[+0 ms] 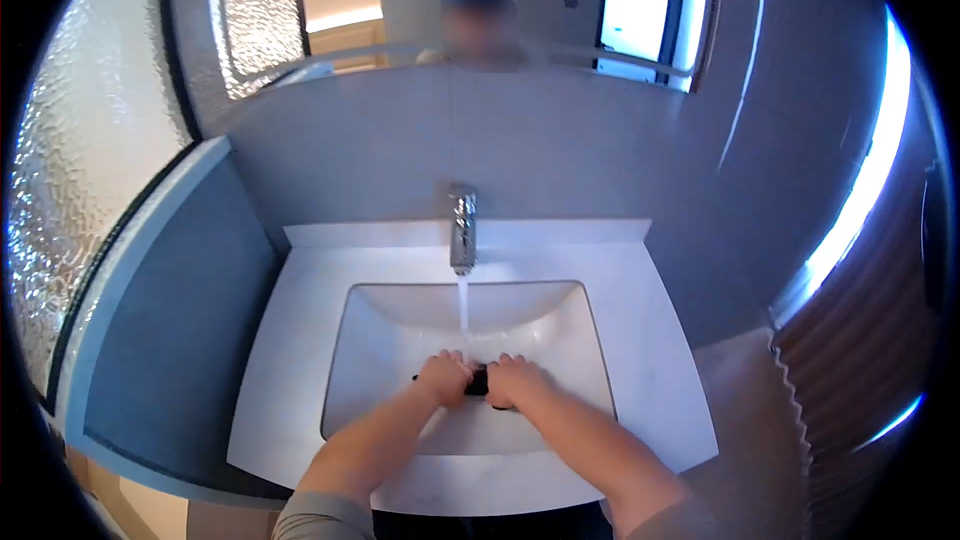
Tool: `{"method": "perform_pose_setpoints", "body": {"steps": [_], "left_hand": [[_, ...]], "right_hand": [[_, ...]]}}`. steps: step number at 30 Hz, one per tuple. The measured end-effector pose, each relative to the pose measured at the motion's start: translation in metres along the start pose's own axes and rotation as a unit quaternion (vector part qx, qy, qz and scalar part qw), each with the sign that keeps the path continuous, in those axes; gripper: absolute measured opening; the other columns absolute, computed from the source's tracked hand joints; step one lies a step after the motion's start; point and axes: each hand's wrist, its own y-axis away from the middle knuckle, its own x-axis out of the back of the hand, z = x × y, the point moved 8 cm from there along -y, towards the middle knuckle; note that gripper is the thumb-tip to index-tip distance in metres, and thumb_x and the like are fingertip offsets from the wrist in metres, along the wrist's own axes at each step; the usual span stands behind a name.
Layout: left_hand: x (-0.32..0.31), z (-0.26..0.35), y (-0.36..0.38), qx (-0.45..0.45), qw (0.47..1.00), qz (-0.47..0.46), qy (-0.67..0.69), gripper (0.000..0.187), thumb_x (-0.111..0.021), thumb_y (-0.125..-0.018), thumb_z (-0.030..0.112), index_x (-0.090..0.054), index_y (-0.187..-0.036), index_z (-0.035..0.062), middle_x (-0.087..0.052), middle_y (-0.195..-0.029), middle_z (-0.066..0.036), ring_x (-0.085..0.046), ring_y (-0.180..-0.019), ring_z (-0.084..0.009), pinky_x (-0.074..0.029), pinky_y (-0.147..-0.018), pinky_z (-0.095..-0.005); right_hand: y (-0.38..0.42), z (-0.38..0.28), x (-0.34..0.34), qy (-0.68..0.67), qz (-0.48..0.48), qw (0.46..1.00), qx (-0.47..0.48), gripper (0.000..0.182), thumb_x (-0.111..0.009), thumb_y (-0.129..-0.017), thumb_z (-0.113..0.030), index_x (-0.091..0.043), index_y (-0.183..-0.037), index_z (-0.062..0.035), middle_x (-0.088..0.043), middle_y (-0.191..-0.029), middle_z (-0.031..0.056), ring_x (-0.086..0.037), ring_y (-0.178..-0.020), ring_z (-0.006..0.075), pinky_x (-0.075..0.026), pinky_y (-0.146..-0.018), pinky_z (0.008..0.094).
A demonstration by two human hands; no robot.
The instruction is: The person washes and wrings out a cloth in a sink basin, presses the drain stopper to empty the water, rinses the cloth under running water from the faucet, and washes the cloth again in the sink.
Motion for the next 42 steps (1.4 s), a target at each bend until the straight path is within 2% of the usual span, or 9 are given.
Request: {"method": "perform_pose_setpoints", "body": {"steps": [8,14,15,20,24,26,33,35,42], "left_hand": [[0.016,-0.011,0.016,0.014,0.982,0.161,-0.097,0.049,-0.061,-0.075,0.030,-0.057,-0.117,0.0048,-0.043,-0.130,-0.014,-0.039,-0.123,-0.0301,-0.041,-0.092,-0.0407],[-0.004,-0.063,-0.021,0.050,0.950,0.187,0.246,0.044,-0.055,-0.080,0.026,-0.052,-0.114,-0.0018,-0.060,-0.101,-0.016,-0.061,-0.087,-0.0324,-0.050,-0.076,-0.0439],[0.004,-0.061,-0.020,0.049,0.949,0.189,0.248,0.044,-0.055,-0.080,0.026,-0.052,-0.114,-0.0018,-0.060,-0.101,-0.016,-0.061,-0.087,-0.0324,-0.050,-0.076,-0.0439],[-0.033,-0.076,-0.030,0.146,0.539,0.051,0.828,0.032,-0.055,-0.083,0.034,-0.054,-0.093,0.0046,-0.061,-0.084,-0.011,-0.061,-0.070,-0.0259,-0.052,-0.063,-0.0420],[-0.032,-0.069,-0.034,0.119,0.429,0.053,0.894,0.032,-0.055,-0.084,0.040,-0.054,-0.089,0.0081,-0.060,-0.081,-0.010,-0.060,-0.067,-0.0235,-0.052,-0.062,-0.0399],[-0.029,-0.061,-0.034,0.067,0.422,0.030,0.904,0.034,-0.053,-0.087,0.043,-0.054,-0.088,0.0094,-0.060,-0.080,-0.009,-0.060,-0.067,-0.0225,-0.051,-0.062,-0.0377],[0.006,-0.050,-0.020,0.078,0.629,0.097,0.768,0.040,-0.057,-0.084,0.043,-0.058,-0.095,0.0046,-0.062,-0.078,-0.011,-0.062,-0.072,-0.0267,-0.052,-0.070,-0.0370],[0.036,-0.054,0.001,0.127,0.903,0.189,0.365,0.052,-0.066,-0.078,0.045,-0.057,-0.105,0.0025,-0.063,-0.097,-0.015,-0.061,-0.087,-0.0300,-0.050,-0.076,-0.0381],[0.010,-0.021,0.008,-0.068,0.969,0.236,-0.002,0.051,-0.071,-0.071,0.033,-0.057,-0.113,0.0077,-0.047,-0.130,-0.014,-0.042,-0.122,-0.0338,-0.040,-0.097,-0.0440]], "right_hand": [[-0.013,-0.002,-0.013,0.136,0.330,0.918,0.171,0.066,-0.056,-0.084,-0.041,-0.036,-0.139,-0.0095,-0.043,-0.136,0.0094,-0.040,-0.126,0.0285,-0.030,-0.106,0.0464],[-0.027,0.004,-0.001,0.066,0.137,0.986,0.062,0.074,-0.060,-0.082,-0.037,-0.029,-0.142,-0.0079,-0.028,-0.148,0.0161,-0.035,-0.131,0.0322,-0.034,-0.102,0.0479],[-0.030,0.006,0.005,0.051,0.156,0.986,0.027,0.062,-0.062,-0.079,-0.030,-0.044,-0.130,-0.0019,-0.047,-0.133,0.0218,-0.050,-0.117,0.0321,-0.042,-0.095,0.0430],[-0.055,0.010,-0.008,-0.323,0.042,0.945,0.013,0.037,-0.064,-0.076,-0.022,-0.061,-0.105,0.0015,-0.065,-0.090,0.0134,-0.061,-0.077,0.0230,-0.050,-0.070,0.0322],[-0.030,-0.035,0.022,-0.607,-0.056,0.769,0.193,0.036,-0.069,-0.073,-0.022,-0.062,-0.099,0.0015,-0.065,-0.084,0.0074,-0.060,-0.072,0.0145,-0.048,-0.063,0.0292],[-0.023,-0.043,0.028,-0.562,-0.044,0.801,0.201,0.033,-0.067,-0.074,-0.021,-0.062,-0.099,0.0010,-0.066,-0.086,0.0089,-0.061,-0.073,0.0173,-0.049,-0.065,0.0307],[-0.044,0.009,0.000,-0.077,0.099,0.992,-0.001,0.039,-0.060,-0.077,-0.022,-0.054,-0.110,-0.0031,-0.065,-0.093,0.0161,-0.063,-0.084,0.0342,-0.051,-0.076,0.0421],[-0.040,0.014,0.010,-0.021,0.159,0.987,-0.006,0.043,-0.061,-0.077,-0.024,-0.051,-0.113,-0.0036,-0.063,-0.101,0.0152,-0.060,-0.095,0.0338,-0.049,-0.081,0.0440],[-0.020,-0.002,0.000,0.102,0.221,0.966,0.087,0.065,-0.060,-0.077,-0.022,-0.038,-0.136,-0.0063,-0.048,-0.130,0.0136,-0.045,-0.121,0.0326,-0.037,-0.098,0.0495]]}}
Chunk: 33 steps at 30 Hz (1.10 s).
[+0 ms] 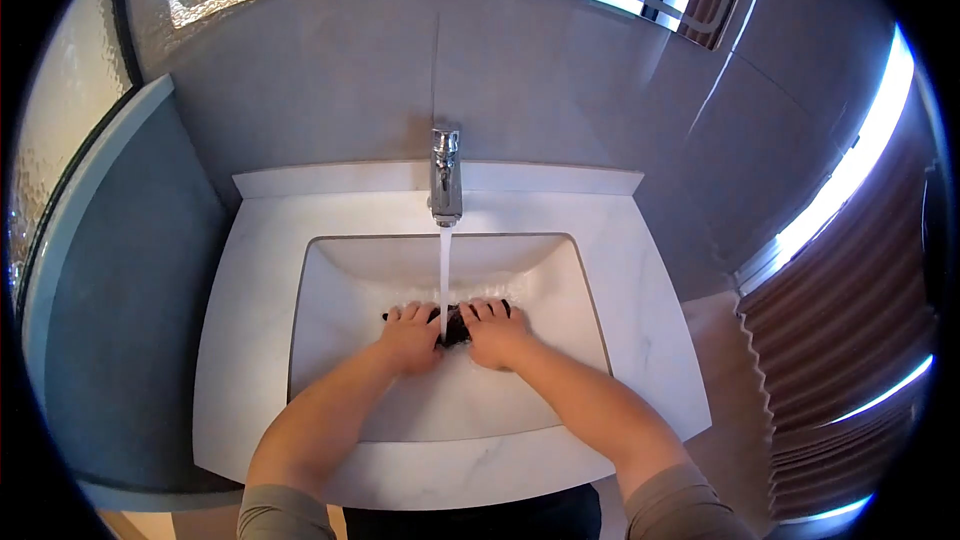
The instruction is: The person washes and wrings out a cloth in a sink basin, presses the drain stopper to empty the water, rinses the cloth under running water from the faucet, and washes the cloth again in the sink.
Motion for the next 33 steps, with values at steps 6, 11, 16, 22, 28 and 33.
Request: {"method": "perform_pose_setpoints", "body": {"steps": [6,11,16,22,28,33], "left_hand": [[-0.018,-0.039,-0.014,0.234,0.921,-0.035,0.308,0.034,-0.062,-0.076,0.024,-0.058,-0.102,0.0021,-0.062,-0.088,-0.014,-0.061,-0.080,-0.0318,-0.051,-0.074,-0.0403],[-0.047,-0.052,-0.010,0.370,0.505,0.044,0.779,0.031,-0.055,-0.084,0.033,-0.059,-0.092,0.0034,-0.063,-0.080,-0.009,-0.061,-0.066,-0.0235,-0.049,-0.060,-0.0348],[-0.025,-0.034,-0.009,0.346,0.477,0.056,0.806,0.030,-0.053,-0.086,0.034,-0.061,-0.092,0.0052,-0.064,-0.082,-0.009,-0.062,-0.070,-0.0215,-0.049,-0.064,-0.0324],[-0.024,-0.030,-0.021,0.262,0.605,0.027,0.752,0.023,-0.059,-0.084,0.027,-0.066,-0.088,0.0053,-0.067,-0.085,-0.008,-0.064,-0.078,-0.0254,-0.049,-0.071,-0.0361],[0.034,-0.011,-0.013,0.094,0.993,0.070,0.020,0.044,-0.069,-0.071,0.031,-0.059,-0.108,0.0085,-0.059,-0.112,-0.014,-0.054,-0.106,-0.0327,-0.044,-0.087,-0.0419],[0.025,0.013,-0.001,0.050,0.999,0.001,-0.014,0.054,-0.072,-0.068,0.026,-0.054,-0.115,0.0063,-0.052,-0.122,-0.014,-0.047,-0.116,-0.0322,-0.040,-0.094,-0.0457]], "right_hand": [[-0.022,0.007,-0.023,-0.198,-0.132,0.965,-0.110,0.062,-0.060,-0.076,-0.015,-0.040,-0.133,-0.0014,-0.054,-0.123,0.0214,-0.058,-0.104,0.0311,-0.047,-0.087,0.0363],[-0.033,-0.007,-0.002,-0.634,-0.078,0.764,-0.096,0.036,-0.056,-0.078,-0.013,-0.058,-0.109,0.0037,-0.064,-0.093,0.0093,-0.060,-0.085,0.0179,-0.047,-0.079,0.0293],[-0.036,-0.015,0.006,-0.742,-0.059,0.668,-0.013,0.030,-0.051,-0.082,-0.014,-0.057,-0.107,0.0022,-0.062,-0.096,0.0094,-0.059,-0.089,0.0192,-0.045,-0.082,0.0301],[-0.018,-0.003,-0.006,-0.184,-0.098,0.974,-0.089,0.032,-0.051,-0.081,-0.015,-0.054,-0.109,0.0007,-0.061,-0.098,0.0196,-0.060,-0.093,0.0334,-0.046,-0.088,0.0413],[-0.018,0.021,0.011,-0.043,0.029,0.997,-0.057,0.042,-0.057,-0.077,-0.015,-0.051,-0.117,-0.0037,-0.052,-0.123,0.0120,-0.044,-0.120,0.0302,-0.040,-0.094,0.0478],[-0.003,-0.007,-0.006,-0.018,0.001,0.999,0.042,0.059,-0.061,-0.076,-0.022,-0.046,-0.130,-0.0031,-0.046,-0.132,0.0129,-0.040,-0.127,0.0307,-0.037,-0.100,0.0460]]}}
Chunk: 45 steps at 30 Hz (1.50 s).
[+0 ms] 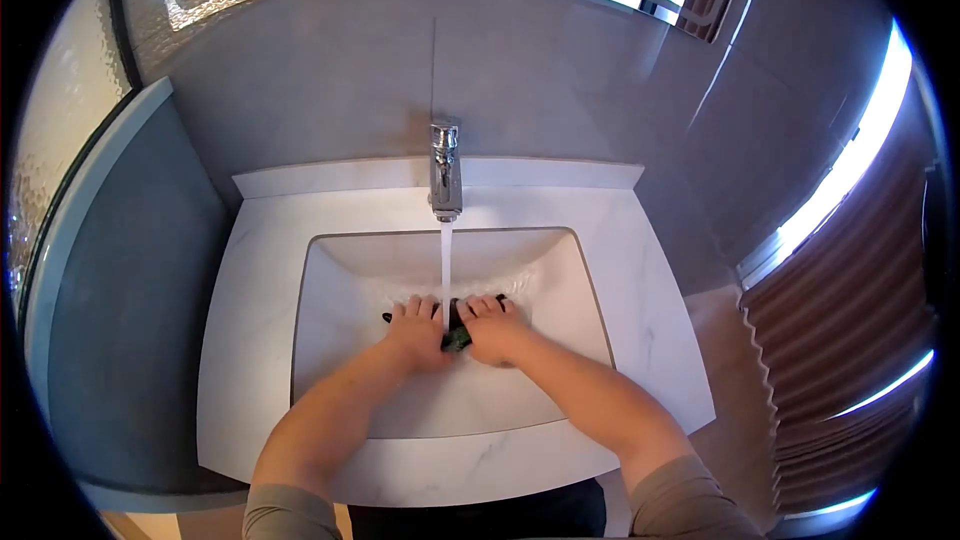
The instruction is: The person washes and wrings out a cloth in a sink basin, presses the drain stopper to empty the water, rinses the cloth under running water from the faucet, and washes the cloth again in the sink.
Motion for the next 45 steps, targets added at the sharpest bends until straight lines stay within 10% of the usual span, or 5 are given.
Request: {"method": "perform_pose_setpoints", "body": {"steps": [16,19,22,32,45], "left_hand": [[-0.067,-0.059,-0.016,0.299,0.453,-0.074,0.837,0.037,-0.051,-0.084,0.048,-0.058,-0.087,0.0123,-0.057,-0.074,-0.007,-0.061,-0.064,-0.0242,-0.052,-0.056,-0.0408],[-0.057,-0.063,-0.021,0.274,0.529,-0.030,0.803,0.045,-0.046,-0.087,0.050,-0.062,-0.091,0.0071,-0.060,-0.075,-0.012,-0.058,-0.065,-0.0239,-0.047,-0.061,-0.0433],[-0.043,-0.054,-0.045,-0.025,0.971,0.102,0.215,0.042,-0.055,-0.083,0.039,-0.066,-0.100,0.0029,-0.063,-0.087,-0.026,-0.064,-0.087,-0.0358,-0.049,-0.083,-0.0450],[-0.056,-0.019,-0.025,0.088,0.995,-0.032,0.014,0.031,-0.060,-0.080,0.023,-0.068,-0.108,0.0130,-0.061,-0.112,-0.011,-0.057,-0.106,-0.0281,-0.048,-0.086,-0.0470],[0.021,-0.023,-0.024,0.042,0.985,0.148,0.083,0.029,-0.072,-0.062,0.012,-0.070,-0.089,0.0043,-0.066,-0.092,-0.016,-0.065,-0.089,-0.0322,-0.053,-0.079,-0.0414]], "right_hand": [[-0.038,-0.031,0.035,-0.662,-0.110,0.741,-0.037,0.028,-0.065,-0.077,-0.024,-0.064,-0.096,-0.0033,-0.063,-0.079,0.0041,-0.058,-0.074,0.0127,-0.047,-0.065,0.0289],[-0.053,-0.014,0.017,-0.460,-0.104,0.879,-0.070,0.037,-0.057,-0.082,-0.032,-0.064,-0.104,-0.0025,-0.067,-0.093,0.0092,-0.062,-0.082,0.0190,-0.049,-0.072,0.0310],[-0.041,0.008,-0.014,-0.031,-0.132,0.983,-0.124,0.051,-0.052,-0.082,-0.043,-0.062,-0.111,-0.0029,-0.060,-0.114,0.0257,-0.060,-0.106,0.0334,-0.048,-0.092,0.0404],[-0.023,-0.054,-0.030,0.100,-0.067,0.972,0.201,0.049,-0.070,-0.072,-0.025,-0.059,-0.116,-0.0041,-0.059,-0.119,0.0168,-0.054,-0.113,0.0324,-0.041,-0.097,0.0410],[-0.064,0.033,-0.030,-0.453,-0.011,0.883,-0.121,0.031,-0.068,-0.070,-0.010,-0.065,-0.101,-0.0056,-0.066,-0.096,0.0132,-0.063,-0.094,0.0293,-0.050,-0.081,0.0375]]}}
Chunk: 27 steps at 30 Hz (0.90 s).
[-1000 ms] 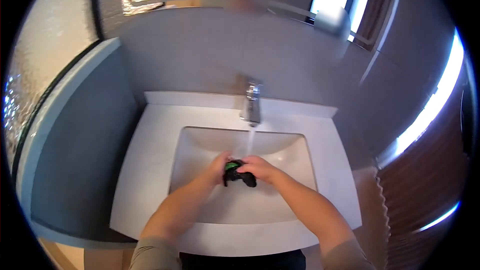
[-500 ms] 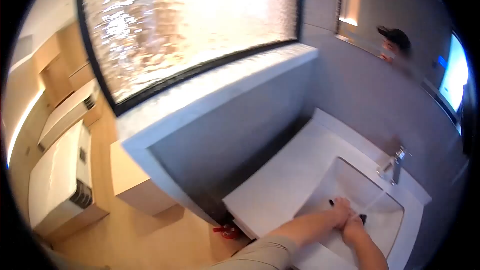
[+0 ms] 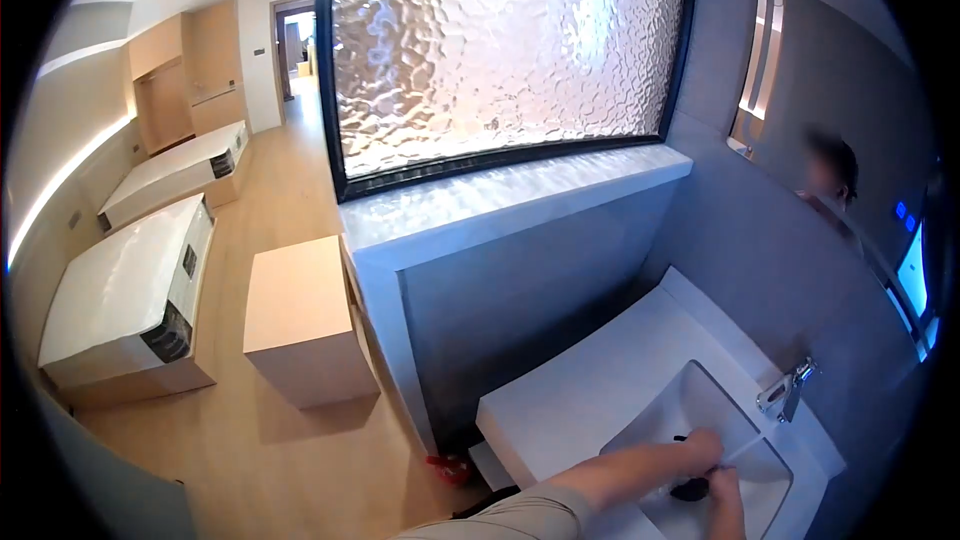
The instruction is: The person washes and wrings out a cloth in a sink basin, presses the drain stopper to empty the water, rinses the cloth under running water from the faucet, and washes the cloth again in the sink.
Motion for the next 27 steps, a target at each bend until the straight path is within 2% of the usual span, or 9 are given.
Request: {"method": "perform_pose_setpoints", "body": {"steps": [2,6,8,14,16,21,23,25,27], "left_hand": [[0.017,0.008,0.005,0.038,0.995,-0.085,0.021,0.029,-0.070,-0.062,0.012,-0.069,-0.089,0.0038,-0.066,-0.093,-0.016,-0.065,-0.090,-0.0318,-0.053,-0.077,-0.0409],[0.009,0.018,0.005,0.095,0.946,-0.203,0.234,0.031,-0.066,-0.062,0.012,-0.068,-0.091,0.0018,-0.067,-0.094,-0.019,-0.065,-0.087,-0.0319,-0.053,-0.073,-0.0392],[-0.031,0.016,-0.012,0.096,0.930,-0.179,0.307,0.030,-0.065,-0.061,0.012,-0.066,-0.088,-0.0002,-0.068,-0.088,-0.017,-0.065,-0.082,-0.0308,-0.053,-0.072,-0.0380],[0.032,0.033,0.031,0.162,0.803,-0.146,0.554,0.062,-0.078,-0.054,0.020,-0.056,-0.109,0.0021,-0.063,-0.094,-0.016,-0.063,-0.083,-0.0268,-0.053,-0.072,-0.0380],[0.044,0.030,0.027,0.145,0.827,-0.072,0.539,0.075,-0.081,-0.051,0.020,-0.050,-0.117,0.0026,-0.060,-0.098,-0.017,-0.062,-0.087,-0.0271,-0.054,-0.073,-0.0386],[0.010,0.015,0.006,0.109,0.840,-0.009,0.531,0.063,-0.080,-0.053,0.015,-0.055,-0.108,0.0002,-0.063,-0.096,-0.017,-0.062,-0.090,-0.0291,-0.051,-0.079,-0.0388],[0.008,0.015,-0.003,0.000,0.904,0.062,0.422,0.053,-0.075,-0.055,0.009,-0.057,-0.104,0.0018,-0.063,-0.092,-0.015,-0.066,-0.073,-0.0257,-0.053,-0.055,-0.0363],[-0.011,0.008,-0.006,0.067,0.889,-0.032,0.453,0.052,-0.076,-0.055,0.009,-0.060,-0.104,0.0056,-0.064,-0.097,-0.015,-0.065,-0.086,-0.0289,-0.053,-0.072,-0.0391],[0.021,0.014,0.001,0.002,0.936,-0.037,0.351,0.059,-0.079,-0.054,0.011,-0.059,-0.109,0.0071,-0.064,-0.103,-0.015,-0.062,-0.096,-0.0327,-0.048,-0.086,-0.0405]], "right_hand": [[0.035,-0.029,0.011,-0.195,0.015,0.972,-0.128,0.027,-0.063,-0.065,0.000,-0.062,-0.092,-0.0051,-0.060,-0.085,0.0085,-0.060,-0.082,0.0259,-0.051,-0.073,0.0374],[0.052,-0.045,0.027,-0.343,0.107,0.929,-0.092,0.022,-0.055,-0.064,0.003,-0.056,-0.086,-0.0025,-0.055,-0.080,0.0077,-0.058,-0.074,0.0252,-0.051,-0.068,0.0389],[0.041,-0.045,0.029,-0.419,0.057,0.906,0.002,0.022,-0.052,-0.064,-0.001,-0.053,-0.085,-0.0017,-0.053,-0.080,0.0082,-0.057,-0.073,0.0253,-0.051,-0.065,0.0388],[0.025,0.007,0.032,-0.526,0.062,0.845,-0.071,0.021,-0.054,-0.066,-0.011,-0.054,-0.085,-0.0027,-0.054,-0.082,0.0094,-0.058,-0.075,0.0257,-0.051,-0.064,0.0388],[0.036,-0.009,0.029,-0.534,0.041,0.843,-0.051,0.023,-0.054,-0.068,-0.012,-0.054,-0.089,-0.0023,-0.056,-0.087,0.0095,-0.058,-0.080,0.0251,-0.051,-0.070,0.0383],[0.044,-0.039,0.033,-0.556,0.003,0.831,0.032,0.028,-0.052,-0.074,-0.009,-0.055,-0.101,-0.0023,-0.058,-0.098,0.0088,-0.058,-0.093,0.0227,-0.049,-0.083,0.0353],[0.049,-0.052,0.028,-0.546,0.011,0.836,0.047,0.029,-0.051,-0.075,-0.008,-0.055,-0.104,-0.0028,-0.058,-0.099,0.0084,-0.058,-0.094,0.0221,-0.048,-0.084,0.0349],[0.046,-0.050,0.027,-0.493,0.039,0.864,0.093,0.039,-0.056,-0.077,-0.003,-0.052,-0.115,-0.0036,-0.058,-0.106,0.0092,-0.057,-0.101,0.0223,-0.048,-0.088,0.0356],[0.041,-0.043,0.015,-0.499,0.000,0.864,0.062,0.042,-0.053,-0.081,-0.005,-0.049,-0.122,-0.0067,-0.058,-0.113,0.0073,-0.054,-0.107,0.0210,-0.047,-0.087,0.0368]]}}
